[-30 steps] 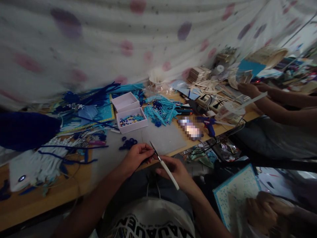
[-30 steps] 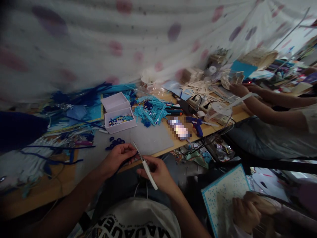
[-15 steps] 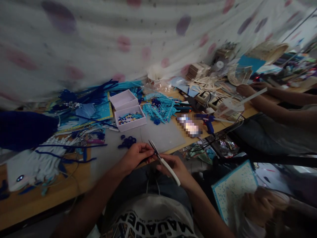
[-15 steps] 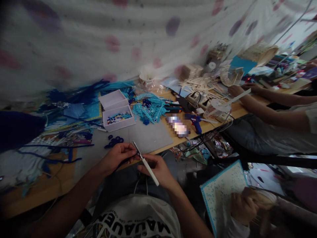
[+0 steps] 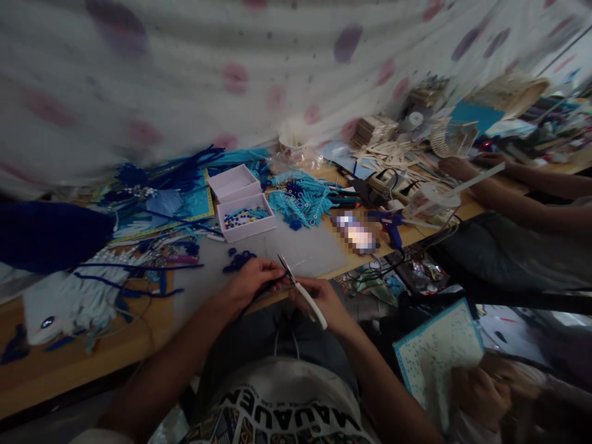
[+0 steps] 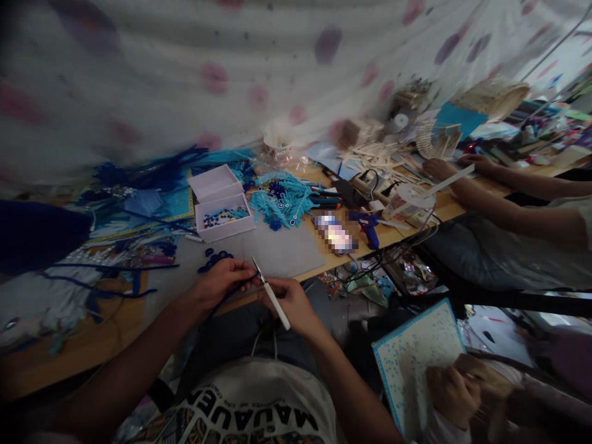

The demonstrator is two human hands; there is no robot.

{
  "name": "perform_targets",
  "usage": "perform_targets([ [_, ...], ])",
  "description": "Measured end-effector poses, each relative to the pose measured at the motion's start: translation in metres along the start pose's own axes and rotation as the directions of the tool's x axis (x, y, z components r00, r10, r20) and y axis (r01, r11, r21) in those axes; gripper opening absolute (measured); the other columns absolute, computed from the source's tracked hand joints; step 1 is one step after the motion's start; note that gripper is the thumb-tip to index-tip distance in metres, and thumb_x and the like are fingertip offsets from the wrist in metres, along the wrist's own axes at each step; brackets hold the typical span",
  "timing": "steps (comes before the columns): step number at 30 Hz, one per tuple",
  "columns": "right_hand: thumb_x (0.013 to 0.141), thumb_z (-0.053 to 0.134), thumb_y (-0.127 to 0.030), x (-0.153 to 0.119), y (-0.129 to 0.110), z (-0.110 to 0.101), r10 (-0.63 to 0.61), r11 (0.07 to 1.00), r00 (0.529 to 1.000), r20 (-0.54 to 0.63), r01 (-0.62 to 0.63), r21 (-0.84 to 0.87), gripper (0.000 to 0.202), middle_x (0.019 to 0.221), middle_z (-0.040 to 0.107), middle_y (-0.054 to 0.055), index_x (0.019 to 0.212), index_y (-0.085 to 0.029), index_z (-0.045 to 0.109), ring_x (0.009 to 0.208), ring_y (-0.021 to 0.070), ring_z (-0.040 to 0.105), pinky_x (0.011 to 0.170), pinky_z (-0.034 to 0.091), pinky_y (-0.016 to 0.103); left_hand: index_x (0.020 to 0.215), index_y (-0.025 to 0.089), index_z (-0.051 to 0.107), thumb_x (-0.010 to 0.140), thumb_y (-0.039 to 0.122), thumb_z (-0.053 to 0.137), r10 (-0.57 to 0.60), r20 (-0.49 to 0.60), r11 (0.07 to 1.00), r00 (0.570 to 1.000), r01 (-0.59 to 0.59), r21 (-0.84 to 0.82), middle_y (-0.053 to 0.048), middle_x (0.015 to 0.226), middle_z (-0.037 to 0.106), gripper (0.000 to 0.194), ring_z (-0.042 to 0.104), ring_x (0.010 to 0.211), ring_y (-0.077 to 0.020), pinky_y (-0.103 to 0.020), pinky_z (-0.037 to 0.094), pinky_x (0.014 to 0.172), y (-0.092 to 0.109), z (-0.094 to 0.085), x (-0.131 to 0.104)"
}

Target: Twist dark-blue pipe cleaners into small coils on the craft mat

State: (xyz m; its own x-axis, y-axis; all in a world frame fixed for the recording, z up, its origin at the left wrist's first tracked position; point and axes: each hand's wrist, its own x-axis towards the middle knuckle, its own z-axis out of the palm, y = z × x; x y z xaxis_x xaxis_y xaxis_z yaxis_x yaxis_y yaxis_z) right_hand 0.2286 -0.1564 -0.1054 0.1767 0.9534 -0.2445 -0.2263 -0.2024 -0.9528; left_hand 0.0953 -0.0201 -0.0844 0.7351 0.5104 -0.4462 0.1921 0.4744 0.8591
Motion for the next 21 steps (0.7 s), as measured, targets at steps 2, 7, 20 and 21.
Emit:
perform_targets([
  [2,0.073,0.076,-0.035,0.004,-0.001,-0.001,0.003,1.000,1.000,0.013,-0.003,-0.003,0.036,0.051,0.046,-0.007,0.102,-0.014,0.077,0.043,0.0051,0.030,0.041,0.024,0.019,0.070,0.011,0.074,0.060,0.031,0.088,-0.022,-0.007,1.000,1.000,0.022,-0.021,-0.009,0.071,0.074,0.027,0.055,0.051,-0.0097,-0.022,0.043,0.053,0.000,-0.003,0.004],
  [7,0.071,0.076,-0.037,0.009,-0.002,0.000,0.037,0.999,0.999,0.025,-0.037,-0.010,0.038,0.048,0.044,-0.008,0.101,-0.013,0.077,0.040,0.0049,0.030,0.039,0.023,0.019,0.070,0.011,0.073,0.062,0.027,0.087,-0.036,-0.013,0.998,0.999,0.036,-0.050,-0.007,0.069,0.073,0.022,0.054,0.050,-0.0088,-0.021,0.040,0.051,-0.004,-0.007,0.007],
  [20,0.077,0.073,-0.049,-0.009,-0.015,-0.030,-0.152,0.875,0.965,-0.216,0.029,-0.483,0.050,0.057,0.057,-0.001,0.110,-0.012,0.076,0.049,0.0126,0.047,0.048,0.037,0.024,0.089,0.010,0.076,0.062,0.029,0.089,0.084,-0.112,0.979,0.990,-0.103,-0.176,-0.006,0.073,0.073,0.036,0.055,0.056,-0.0077,-0.018,0.042,0.053,0.004,-0.015,-0.012],
  [21,0.079,0.071,-0.048,-0.012,-0.022,-0.037,-0.205,0.798,0.945,-0.254,0.012,-0.603,0.050,0.061,0.061,0.001,0.112,-0.012,0.075,0.053,0.0150,0.052,0.052,0.040,0.026,0.093,0.010,0.076,0.063,0.030,0.089,0.106,-0.139,0.971,0.985,-0.132,-0.200,-0.006,0.074,0.073,0.039,0.056,0.057,-0.0076,-0.017,0.043,0.053,0.005,-0.017,-0.017],
])
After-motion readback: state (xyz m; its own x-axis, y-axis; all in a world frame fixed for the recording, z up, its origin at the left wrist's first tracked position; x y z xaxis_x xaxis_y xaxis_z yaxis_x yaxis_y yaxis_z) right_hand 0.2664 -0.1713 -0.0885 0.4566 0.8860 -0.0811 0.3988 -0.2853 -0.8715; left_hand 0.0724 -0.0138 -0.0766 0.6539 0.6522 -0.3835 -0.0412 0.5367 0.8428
